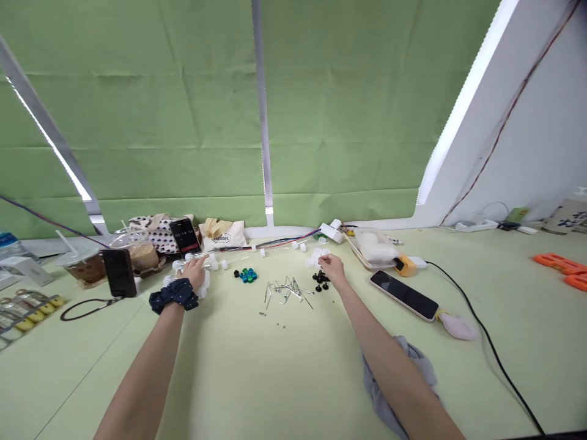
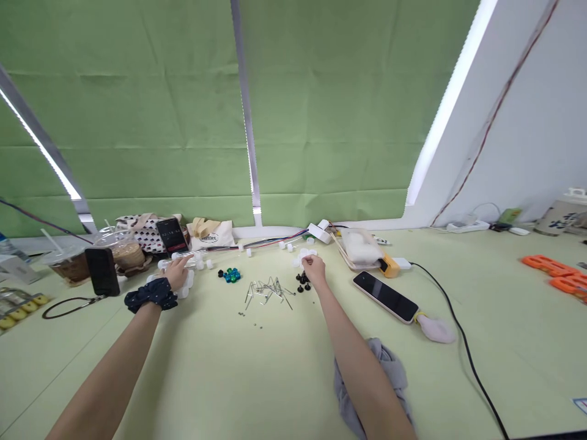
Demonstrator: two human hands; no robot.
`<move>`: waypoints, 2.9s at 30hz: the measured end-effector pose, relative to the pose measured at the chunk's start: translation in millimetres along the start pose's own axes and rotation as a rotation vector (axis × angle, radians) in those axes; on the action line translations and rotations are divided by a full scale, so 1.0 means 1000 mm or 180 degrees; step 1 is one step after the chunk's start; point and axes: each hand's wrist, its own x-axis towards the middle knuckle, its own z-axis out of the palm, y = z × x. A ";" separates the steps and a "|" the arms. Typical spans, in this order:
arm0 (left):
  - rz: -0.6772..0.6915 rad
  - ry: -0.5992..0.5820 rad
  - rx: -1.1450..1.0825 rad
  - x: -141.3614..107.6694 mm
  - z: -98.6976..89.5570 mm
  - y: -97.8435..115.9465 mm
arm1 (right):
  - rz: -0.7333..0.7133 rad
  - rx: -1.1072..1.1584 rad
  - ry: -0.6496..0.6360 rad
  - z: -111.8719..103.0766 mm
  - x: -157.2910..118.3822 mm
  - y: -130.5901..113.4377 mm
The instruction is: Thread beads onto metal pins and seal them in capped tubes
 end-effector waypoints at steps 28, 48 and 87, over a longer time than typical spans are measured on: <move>0.1356 0.0627 -0.0315 0.008 0.019 0.083 | -0.0210 -0.0667 -0.0029 -0.006 -0.015 -0.018; 0.1546 0.0431 -0.1846 -0.056 0.030 0.107 | -0.1394 -0.1953 -0.1826 0.031 -0.081 -0.075; 0.0873 -0.0925 -0.4287 -0.106 0.010 0.153 | -0.1955 -0.0836 -0.1739 0.047 -0.113 -0.104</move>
